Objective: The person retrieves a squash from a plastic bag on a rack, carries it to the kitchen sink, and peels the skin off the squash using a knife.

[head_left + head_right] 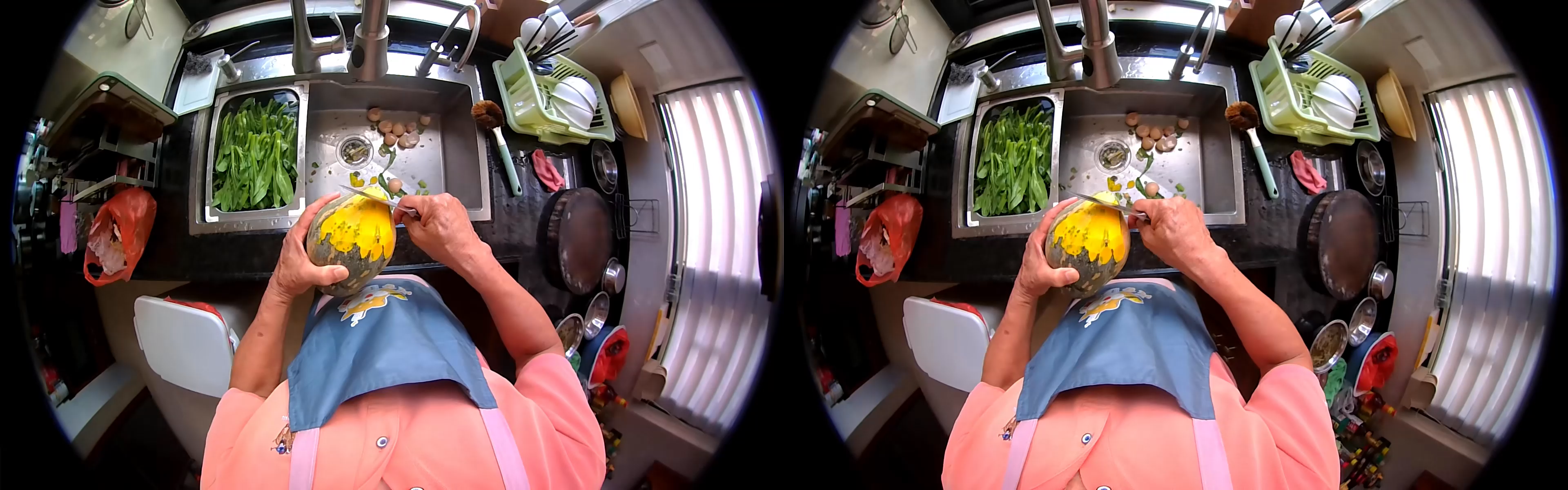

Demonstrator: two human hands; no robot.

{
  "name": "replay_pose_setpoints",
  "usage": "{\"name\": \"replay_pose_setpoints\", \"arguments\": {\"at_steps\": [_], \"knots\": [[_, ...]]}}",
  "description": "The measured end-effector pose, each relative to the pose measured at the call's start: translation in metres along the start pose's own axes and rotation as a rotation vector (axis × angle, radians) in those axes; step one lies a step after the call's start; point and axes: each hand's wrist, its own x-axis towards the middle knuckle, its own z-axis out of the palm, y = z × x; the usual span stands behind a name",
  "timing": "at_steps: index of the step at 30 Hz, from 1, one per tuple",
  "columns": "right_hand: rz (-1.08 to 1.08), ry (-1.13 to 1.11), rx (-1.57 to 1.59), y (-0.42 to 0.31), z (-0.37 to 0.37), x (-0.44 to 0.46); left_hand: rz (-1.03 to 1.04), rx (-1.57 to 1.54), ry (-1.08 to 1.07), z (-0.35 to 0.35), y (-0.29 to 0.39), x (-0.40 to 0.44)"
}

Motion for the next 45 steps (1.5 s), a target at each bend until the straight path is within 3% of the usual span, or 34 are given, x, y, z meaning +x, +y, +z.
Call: {"name": "replay_pose_setpoints", "arguments": {"at_steps": [8,11,14,17,19,22,26,30,45], "knots": [[-0.020,0.066,-0.019,-0.003,0.001,-0.007,-0.019,-0.106,-0.067,-0.001,-0.002,0.004],[0.223,-0.062,-0.222,0.079,0.036,-0.003,-0.001,-0.282,-0.084,0.004,0.001,0.005],[0.343,-0.145,0.017,0.095,0.033,-0.021,-0.032,-0.485,-0.068,-0.001,0.003,0.016],[0.265,-0.065,0.204,0.041,0.003,-0.016,-0.178,-0.727,-0.055,-0.026,-0.044,-0.003],[0.033,0.027,0.087,0.000,-0.034,-0.009,-0.161,-0.772,-0.069,-0.034,-0.060,-0.005],[-0.149,0.080,-0.083,-0.066,-0.095,0.008,-0.207,-0.780,0.020,-0.031,-0.063,-0.001],[-0.503,-0.125,-0.541,-0.175,-0.125,0.048,-0.230,-0.876,-0.252,0.003,-0.028,0.017],[-0.834,-0.104,-0.656,-0.233,-0.134,0.051,-0.264,-0.869,-0.306,0.018,-0.022,0.022],[-0.643,0.051,-0.390,-0.197,-0.130,0.031,-0.119,-0.913,-0.070,0.007,-0.022,-0.017]]}}
